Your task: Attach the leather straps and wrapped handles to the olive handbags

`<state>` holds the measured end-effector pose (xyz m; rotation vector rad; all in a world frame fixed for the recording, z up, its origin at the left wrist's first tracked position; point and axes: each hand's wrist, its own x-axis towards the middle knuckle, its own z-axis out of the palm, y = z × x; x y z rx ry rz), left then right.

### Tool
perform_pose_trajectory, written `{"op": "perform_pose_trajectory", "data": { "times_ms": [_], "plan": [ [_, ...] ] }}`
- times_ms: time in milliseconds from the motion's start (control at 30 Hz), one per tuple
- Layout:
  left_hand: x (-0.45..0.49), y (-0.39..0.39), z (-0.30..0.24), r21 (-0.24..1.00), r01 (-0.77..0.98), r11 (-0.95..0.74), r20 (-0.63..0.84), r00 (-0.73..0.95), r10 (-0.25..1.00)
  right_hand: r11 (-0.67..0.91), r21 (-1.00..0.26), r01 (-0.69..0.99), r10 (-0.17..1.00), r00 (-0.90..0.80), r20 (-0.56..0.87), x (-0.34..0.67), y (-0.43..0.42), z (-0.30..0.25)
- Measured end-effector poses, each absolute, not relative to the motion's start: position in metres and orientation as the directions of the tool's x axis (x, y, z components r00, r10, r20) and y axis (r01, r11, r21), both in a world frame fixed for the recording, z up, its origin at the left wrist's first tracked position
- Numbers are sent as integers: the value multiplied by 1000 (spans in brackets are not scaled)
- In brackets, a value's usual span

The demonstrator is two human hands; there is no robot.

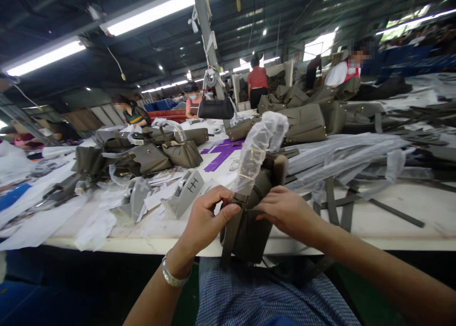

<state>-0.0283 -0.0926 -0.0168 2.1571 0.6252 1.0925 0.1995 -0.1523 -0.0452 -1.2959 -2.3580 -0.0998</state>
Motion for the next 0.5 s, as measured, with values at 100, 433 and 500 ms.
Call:
{"op": "perform_pose_trajectory", "data": {
  "times_ms": [100, 433, 500],
  "plan": [
    [-22, -102, -10, 689, 143, -711, 586, 466, 662, 612, -60, 789, 723, -527, 446, 209, -129, -21],
    [-1, -76, -66, 801, 357, -480, 392, 292, 872, 385, -483, 786, 776, 7, 630, 201, -135, -82],
    [0, -73, -69, 788, 394, -473, 403, 252, 880, 321, -625, 712, 823, 118, 556, 186, -155, -92]
  ]
}}
